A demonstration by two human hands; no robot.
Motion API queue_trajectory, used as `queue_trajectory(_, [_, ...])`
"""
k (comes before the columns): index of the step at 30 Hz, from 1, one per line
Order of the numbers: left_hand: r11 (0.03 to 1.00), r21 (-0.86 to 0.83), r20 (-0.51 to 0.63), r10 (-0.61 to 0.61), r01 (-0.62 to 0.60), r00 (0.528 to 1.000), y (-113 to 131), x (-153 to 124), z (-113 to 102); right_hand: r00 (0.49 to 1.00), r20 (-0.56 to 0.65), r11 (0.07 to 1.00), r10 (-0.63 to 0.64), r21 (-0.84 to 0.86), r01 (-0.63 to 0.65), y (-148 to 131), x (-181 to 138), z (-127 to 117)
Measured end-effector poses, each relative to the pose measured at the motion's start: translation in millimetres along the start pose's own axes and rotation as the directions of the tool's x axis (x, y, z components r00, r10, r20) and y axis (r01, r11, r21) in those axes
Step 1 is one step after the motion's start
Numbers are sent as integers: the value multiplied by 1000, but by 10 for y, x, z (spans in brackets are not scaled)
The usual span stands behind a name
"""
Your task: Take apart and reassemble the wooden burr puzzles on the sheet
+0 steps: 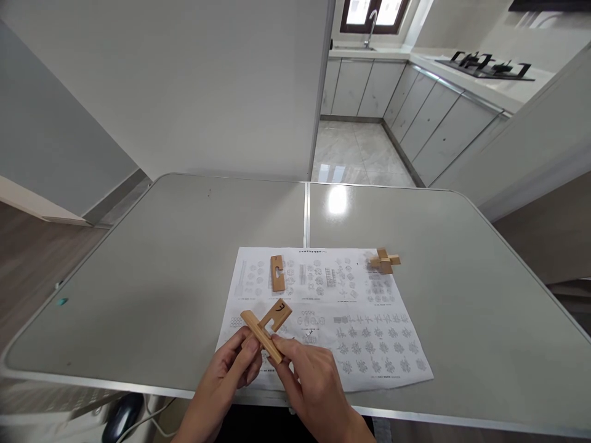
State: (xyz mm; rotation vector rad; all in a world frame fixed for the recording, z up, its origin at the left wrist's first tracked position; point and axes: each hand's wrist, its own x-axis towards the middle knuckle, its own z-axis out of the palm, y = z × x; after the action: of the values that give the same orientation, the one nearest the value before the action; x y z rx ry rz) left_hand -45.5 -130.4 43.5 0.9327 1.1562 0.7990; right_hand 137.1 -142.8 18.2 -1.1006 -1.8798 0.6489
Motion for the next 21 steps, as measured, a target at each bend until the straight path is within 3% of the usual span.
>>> queue_trajectory(11, [998,-66,-135,15,-24,991,-130,-12,-14,998,16,998,-64,-11,64,-4,131,29])
queue_trajectory(18, [997,-77,-210,6,-23,978,-199,-40,-107,962,272,1000,-21,15,18,124,260,-119])
queue_trajectory(21, [996,-83,-254,11,-33,967,-213,-52,-159,969,245,995,41,-102,-17,351,448,-186])
